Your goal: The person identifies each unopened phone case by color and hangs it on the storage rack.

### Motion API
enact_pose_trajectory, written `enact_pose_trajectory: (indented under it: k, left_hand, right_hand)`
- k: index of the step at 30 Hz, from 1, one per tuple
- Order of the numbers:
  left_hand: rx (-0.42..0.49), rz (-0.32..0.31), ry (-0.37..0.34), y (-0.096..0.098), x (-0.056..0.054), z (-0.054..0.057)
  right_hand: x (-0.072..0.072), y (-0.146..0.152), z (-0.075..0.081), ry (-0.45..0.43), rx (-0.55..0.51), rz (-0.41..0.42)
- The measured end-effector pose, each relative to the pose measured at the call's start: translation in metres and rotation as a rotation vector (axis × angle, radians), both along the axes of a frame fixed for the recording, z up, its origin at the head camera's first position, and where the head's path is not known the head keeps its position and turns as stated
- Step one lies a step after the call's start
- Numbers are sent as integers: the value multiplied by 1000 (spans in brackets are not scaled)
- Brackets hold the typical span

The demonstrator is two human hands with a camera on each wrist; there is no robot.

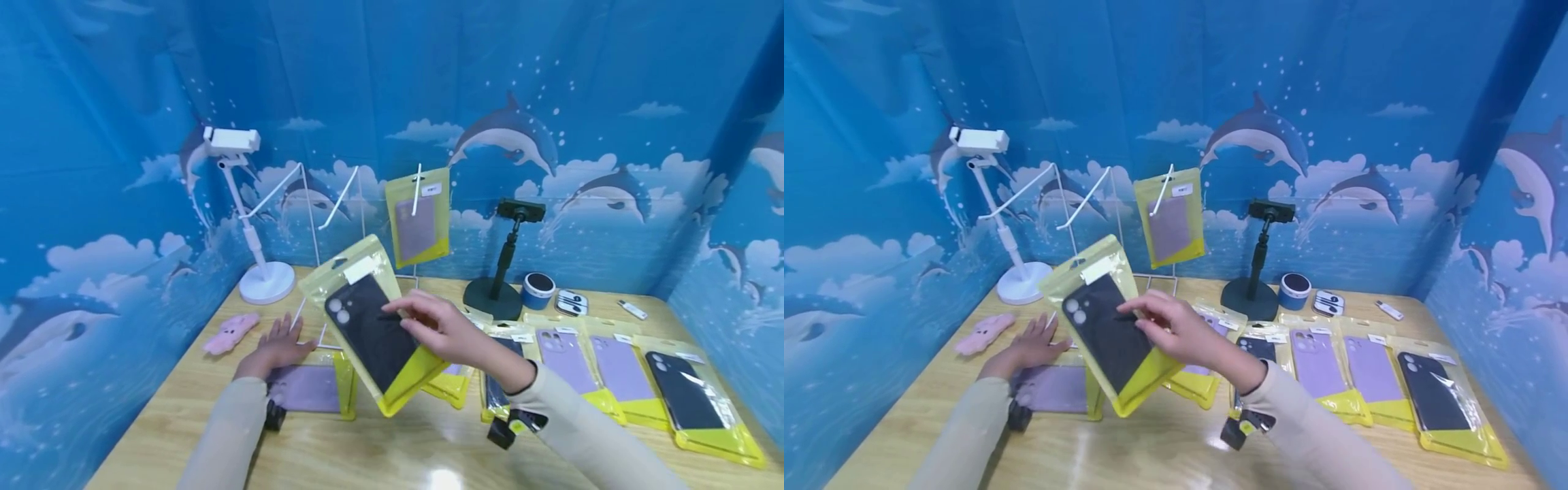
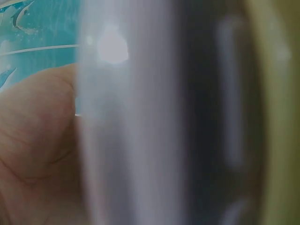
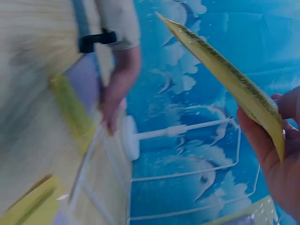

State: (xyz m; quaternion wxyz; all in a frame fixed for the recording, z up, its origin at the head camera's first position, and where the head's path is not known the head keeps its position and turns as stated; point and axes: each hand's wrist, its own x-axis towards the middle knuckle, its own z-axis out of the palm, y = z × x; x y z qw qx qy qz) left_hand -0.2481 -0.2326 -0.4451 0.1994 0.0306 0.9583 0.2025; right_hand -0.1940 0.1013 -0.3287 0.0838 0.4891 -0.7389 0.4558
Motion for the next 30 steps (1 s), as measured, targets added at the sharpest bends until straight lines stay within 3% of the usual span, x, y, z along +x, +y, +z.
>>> enact_pose_trajectory:
  k: [8, 17, 25, 30]
  left_hand:
    - [-11, -11, 20, 1, 1, -4]
    - [-10, -10, 61, -2, 0, -6]
    - [-12, 8, 28, -2, 0, -5]
    - [-16, -4, 32, -1, -1, -4]
  right_hand:
    - [-13, -28, 20, -62, -75, -35]
    - [-31, -36, 18, -145, -106, -105]
    - [-69, -55, 16, -284, -168, -277]
    - [-100, -68, 9, -294, -183, -430]
